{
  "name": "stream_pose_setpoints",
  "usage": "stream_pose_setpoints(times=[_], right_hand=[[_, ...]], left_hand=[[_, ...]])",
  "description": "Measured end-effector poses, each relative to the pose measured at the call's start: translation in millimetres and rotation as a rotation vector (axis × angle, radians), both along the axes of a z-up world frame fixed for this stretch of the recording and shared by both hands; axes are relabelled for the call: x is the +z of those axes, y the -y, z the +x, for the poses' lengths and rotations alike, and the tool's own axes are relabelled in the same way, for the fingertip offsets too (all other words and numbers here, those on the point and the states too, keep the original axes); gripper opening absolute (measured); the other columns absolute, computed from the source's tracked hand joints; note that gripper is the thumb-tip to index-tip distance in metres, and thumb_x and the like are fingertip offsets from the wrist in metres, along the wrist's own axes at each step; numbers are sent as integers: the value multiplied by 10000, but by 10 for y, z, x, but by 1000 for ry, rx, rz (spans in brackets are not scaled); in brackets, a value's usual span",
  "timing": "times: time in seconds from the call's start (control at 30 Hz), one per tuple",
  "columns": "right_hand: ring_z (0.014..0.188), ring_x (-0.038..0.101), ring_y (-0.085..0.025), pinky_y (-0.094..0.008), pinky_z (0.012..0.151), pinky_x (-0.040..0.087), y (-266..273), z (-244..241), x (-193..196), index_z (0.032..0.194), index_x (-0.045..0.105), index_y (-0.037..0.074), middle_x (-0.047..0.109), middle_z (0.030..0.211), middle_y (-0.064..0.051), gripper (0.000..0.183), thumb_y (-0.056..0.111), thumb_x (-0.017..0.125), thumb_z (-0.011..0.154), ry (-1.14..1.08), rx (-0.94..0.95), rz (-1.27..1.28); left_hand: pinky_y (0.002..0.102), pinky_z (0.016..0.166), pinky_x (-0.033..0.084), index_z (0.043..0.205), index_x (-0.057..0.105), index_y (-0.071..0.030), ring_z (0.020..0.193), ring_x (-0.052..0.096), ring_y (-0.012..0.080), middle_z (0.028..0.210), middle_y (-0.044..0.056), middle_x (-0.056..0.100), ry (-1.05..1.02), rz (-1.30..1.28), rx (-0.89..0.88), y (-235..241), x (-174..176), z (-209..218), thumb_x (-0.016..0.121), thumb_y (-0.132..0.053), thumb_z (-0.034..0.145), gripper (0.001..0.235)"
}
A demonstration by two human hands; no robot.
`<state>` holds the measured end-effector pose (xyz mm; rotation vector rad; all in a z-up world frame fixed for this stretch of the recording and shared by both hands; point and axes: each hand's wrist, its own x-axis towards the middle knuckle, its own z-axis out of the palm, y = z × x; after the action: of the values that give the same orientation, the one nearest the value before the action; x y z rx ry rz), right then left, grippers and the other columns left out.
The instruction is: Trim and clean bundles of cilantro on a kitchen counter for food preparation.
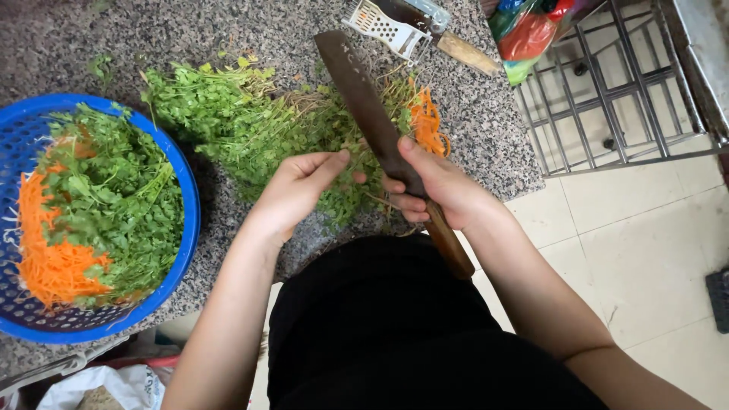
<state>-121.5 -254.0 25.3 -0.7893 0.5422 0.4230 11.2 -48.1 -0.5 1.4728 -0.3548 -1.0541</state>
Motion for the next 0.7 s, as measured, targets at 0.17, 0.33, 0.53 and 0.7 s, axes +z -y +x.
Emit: stream_pose_setpoints(times=[0.17, 0.33, 0.53, 0.7], right_hand=[[456, 365, -83, -246, 409, 321, 14, 0, -14, 1086, 475, 162, 442, 722, 6, 472, 622, 508, 986, 49, -36, 25], [444, 374, -88, -249, 402, 322, 26, -15, -23, 1107, 505, 176, 454, 720, 4, 481, 633, 507, 955, 41, -39, -32], [477, 387, -99, -258, 407, 315, 54, -59, -73, 1037, 458, 149, 471, 749, -18, 464, 611, 493, 1012, 68, 28, 10], [450, 363, -91, -254, 396, 311, 7, -37, 62, 1055, 493, 129, 485, 743, -22, 482, 607, 442, 1008, 46, 81, 19]], left_hand=[[251, 875, 541, 1193, 739, -7, 903, 685, 71, 983, 53, 799, 12, -30, 40, -4, -20, -70, 643, -243, 993, 323], [209, 872, 528, 1179, 749, -5, 917, 674, 35, 987, 23, 800, 107, -23, 77, -38, -16, -103, 623, -287, 1021, 347], [234, 751, 482, 1113, 796, 11, 818, 587, 43, 905, -6, 752, 34, 68, 89, -31, 31, -72, 643, -289, 1041, 344], [225, 744, 525, 1088, 765, -9, 811, 662, 44, 923, 0, 778, 60, 55, 35, 10, 141, -59, 721, -158, 915, 233]])
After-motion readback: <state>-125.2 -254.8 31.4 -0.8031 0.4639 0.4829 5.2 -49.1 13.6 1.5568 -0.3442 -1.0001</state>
